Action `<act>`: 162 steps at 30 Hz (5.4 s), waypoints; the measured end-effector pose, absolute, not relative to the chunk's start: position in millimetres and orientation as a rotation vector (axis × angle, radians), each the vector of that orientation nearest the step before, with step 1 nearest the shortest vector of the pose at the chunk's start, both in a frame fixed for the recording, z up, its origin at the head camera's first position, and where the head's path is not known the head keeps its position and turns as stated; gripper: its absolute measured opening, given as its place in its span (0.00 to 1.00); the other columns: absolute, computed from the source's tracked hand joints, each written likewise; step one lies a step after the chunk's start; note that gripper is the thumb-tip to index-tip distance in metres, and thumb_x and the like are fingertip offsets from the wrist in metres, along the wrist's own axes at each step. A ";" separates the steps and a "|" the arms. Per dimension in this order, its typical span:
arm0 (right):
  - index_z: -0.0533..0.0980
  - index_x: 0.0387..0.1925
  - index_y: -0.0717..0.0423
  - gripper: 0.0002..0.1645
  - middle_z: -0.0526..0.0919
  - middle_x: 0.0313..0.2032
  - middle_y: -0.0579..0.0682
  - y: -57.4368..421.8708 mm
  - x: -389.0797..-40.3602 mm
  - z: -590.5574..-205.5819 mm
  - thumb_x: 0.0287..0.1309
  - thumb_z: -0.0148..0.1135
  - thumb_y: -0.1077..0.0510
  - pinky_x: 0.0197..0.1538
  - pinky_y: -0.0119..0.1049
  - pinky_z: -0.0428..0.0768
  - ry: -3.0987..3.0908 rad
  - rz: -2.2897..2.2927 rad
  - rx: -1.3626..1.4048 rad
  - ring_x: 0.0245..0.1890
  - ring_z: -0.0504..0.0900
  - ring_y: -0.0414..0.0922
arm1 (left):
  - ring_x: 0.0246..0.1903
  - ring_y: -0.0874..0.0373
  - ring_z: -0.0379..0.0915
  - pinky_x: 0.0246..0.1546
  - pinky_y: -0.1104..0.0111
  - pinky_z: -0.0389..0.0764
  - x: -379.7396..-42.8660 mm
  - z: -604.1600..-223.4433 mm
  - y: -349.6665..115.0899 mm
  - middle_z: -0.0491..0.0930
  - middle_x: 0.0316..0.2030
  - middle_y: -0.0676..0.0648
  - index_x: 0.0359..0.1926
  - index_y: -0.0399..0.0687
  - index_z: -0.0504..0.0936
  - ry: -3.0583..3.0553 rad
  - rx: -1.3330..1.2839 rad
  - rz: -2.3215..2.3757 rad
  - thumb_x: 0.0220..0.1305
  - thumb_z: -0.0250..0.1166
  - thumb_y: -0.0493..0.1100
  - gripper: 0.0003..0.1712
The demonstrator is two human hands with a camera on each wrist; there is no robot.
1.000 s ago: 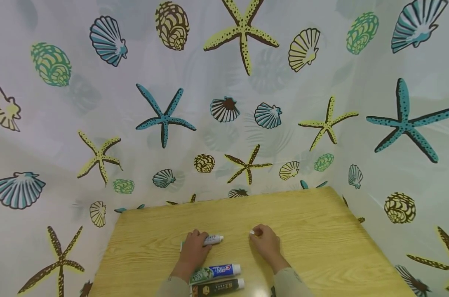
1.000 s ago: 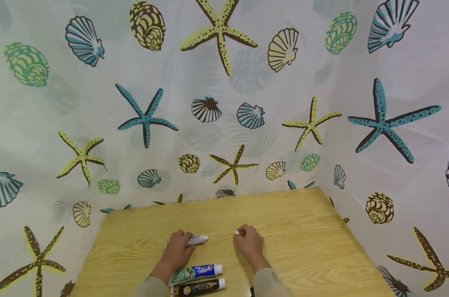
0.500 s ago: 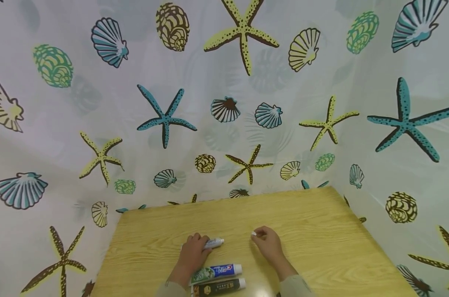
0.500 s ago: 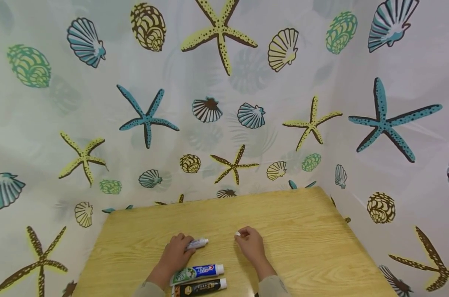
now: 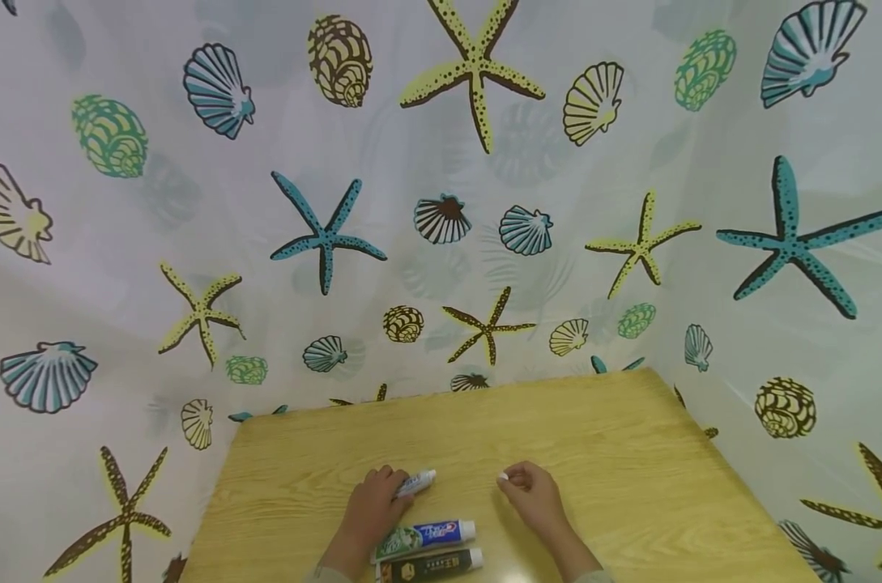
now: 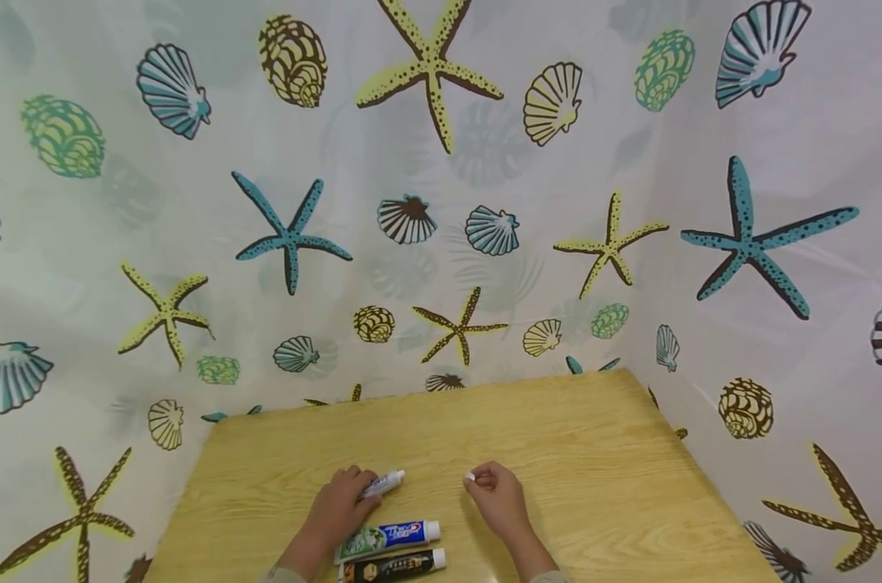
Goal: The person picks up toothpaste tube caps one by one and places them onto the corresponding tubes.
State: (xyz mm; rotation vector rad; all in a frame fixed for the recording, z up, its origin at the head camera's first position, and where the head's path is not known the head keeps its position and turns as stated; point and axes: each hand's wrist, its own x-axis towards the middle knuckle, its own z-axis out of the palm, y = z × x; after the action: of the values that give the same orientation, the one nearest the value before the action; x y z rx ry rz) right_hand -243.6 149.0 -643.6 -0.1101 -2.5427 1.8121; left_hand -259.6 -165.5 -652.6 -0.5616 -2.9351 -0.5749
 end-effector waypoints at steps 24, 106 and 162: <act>0.78 0.53 0.61 0.20 0.84 0.37 0.53 153.0 -212.8 -630.4 0.67 0.73 0.55 0.32 0.31 0.82 -2.585 1.848 -0.022 0.30 0.82 0.45 | 0.32 0.67 0.63 0.31 0.73 0.71 -219.8 -626.6 -153.8 0.76 0.37 0.56 0.52 0.51 0.84 -2.793 -0.677 -0.744 0.74 0.70 0.48 0.11; 0.84 0.52 0.49 0.10 0.84 0.44 0.47 139.0 -196.8 -589.9 0.75 0.65 0.51 0.40 0.29 0.81 -2.680 1.659 0.626 0.34 0.79 0.37 | 0.34 0.70 0.62 0.34 0.76 0.72 -191.4 -591.7 -119.3 0.77 0.39 0.58 0.52 0.54 0.85 -2.677 -0.918 -0.632 0.71 0.71 0.51 0.13; 0.82 0.45 0.57 0.23 0.84 0.43 0.57 146.9 -191.7 -590.9 0.84 0.50 0.45 0.43 0.37 0.83 -2.744 1.900 0.514 0.38 0.82 0.40 | 0.34 0.71 0.61 0.36 0.76 0.70 -186.1 -598.2 -112.6 0.75 0.41 0.59 0.54 0.54 0.85 -2.679 -0.992 -0.657 0.74 0.69 0.50 0.12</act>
State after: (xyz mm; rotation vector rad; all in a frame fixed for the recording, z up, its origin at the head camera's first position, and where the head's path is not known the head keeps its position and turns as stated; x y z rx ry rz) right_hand -191.7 146.9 -590.9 0.5143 -2.7439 1.9003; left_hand -186.1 -112.6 -598.2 -0.9922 -2.6790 -0.6569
